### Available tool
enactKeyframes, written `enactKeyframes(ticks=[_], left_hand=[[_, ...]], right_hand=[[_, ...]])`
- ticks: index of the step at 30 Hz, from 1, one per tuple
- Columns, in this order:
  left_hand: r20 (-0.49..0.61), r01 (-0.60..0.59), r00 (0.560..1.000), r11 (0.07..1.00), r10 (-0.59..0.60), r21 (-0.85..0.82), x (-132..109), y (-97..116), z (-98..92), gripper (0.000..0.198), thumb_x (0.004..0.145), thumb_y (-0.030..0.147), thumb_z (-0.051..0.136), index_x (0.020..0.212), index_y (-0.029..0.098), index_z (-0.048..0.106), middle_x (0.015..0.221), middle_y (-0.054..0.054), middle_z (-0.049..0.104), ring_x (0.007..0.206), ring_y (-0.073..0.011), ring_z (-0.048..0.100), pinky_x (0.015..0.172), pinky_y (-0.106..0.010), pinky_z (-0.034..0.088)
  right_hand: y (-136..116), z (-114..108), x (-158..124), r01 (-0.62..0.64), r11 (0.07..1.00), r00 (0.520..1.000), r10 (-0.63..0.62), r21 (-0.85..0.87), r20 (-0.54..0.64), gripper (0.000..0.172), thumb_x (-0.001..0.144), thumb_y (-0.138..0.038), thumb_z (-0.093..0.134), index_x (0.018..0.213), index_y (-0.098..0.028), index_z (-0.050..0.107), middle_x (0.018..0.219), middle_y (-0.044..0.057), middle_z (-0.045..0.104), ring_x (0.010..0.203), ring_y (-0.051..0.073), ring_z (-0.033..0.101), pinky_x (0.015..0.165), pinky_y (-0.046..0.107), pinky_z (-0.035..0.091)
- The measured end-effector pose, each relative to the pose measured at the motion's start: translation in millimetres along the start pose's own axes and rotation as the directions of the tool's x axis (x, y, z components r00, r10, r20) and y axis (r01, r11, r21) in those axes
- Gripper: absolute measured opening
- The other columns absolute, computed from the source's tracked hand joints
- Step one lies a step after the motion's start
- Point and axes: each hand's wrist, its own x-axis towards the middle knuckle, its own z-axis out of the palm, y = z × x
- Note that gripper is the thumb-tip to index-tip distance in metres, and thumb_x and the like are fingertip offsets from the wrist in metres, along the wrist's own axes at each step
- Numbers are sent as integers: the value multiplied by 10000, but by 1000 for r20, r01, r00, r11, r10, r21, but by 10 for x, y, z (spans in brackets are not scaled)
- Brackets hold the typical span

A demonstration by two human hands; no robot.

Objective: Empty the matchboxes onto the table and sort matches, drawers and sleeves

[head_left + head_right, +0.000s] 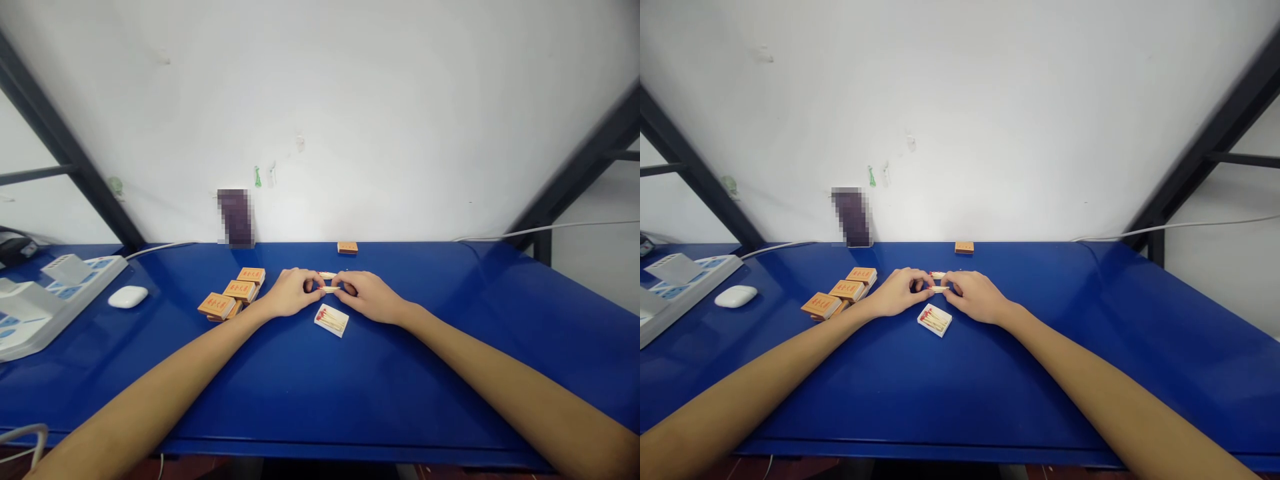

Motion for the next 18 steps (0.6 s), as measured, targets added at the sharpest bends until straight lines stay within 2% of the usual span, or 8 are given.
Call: enactKeyframes(ticks=[5,14,18], left_hand=[[10,6,1000,1000,-6,-22,-8,11,-5,191,857,368,595,868,207,698,641,50,565,582,-101,475,604,-246,331],[19,-14,1000,999,15,-46,-14,-13,6,184,876,350,588,907,205,697,653,47,576,580,-100,477,597,-249,343],[-53,-75,996,996,77,51,-19,-32,40,182,882,348,602,925,205,708,785,2,606,745,-146,533,734,-285,400]], right_hand=[[-3,2,3,14,1000,1000,-14,-11,-5,202,923,-252,505,1050,-216,658,691,-17,547,619,131,459,600,261,291],[7,11,2,-4,999,1000,4,32,9,178,925,-250,520,1009,-211,672,669,-29,541,594,121,447,582,256,293],[10,18,1,-6,999,1000,5,49,9,168,922,-241,522,991,-210,672,642,-39,521,577,117,435,575,256,291]])
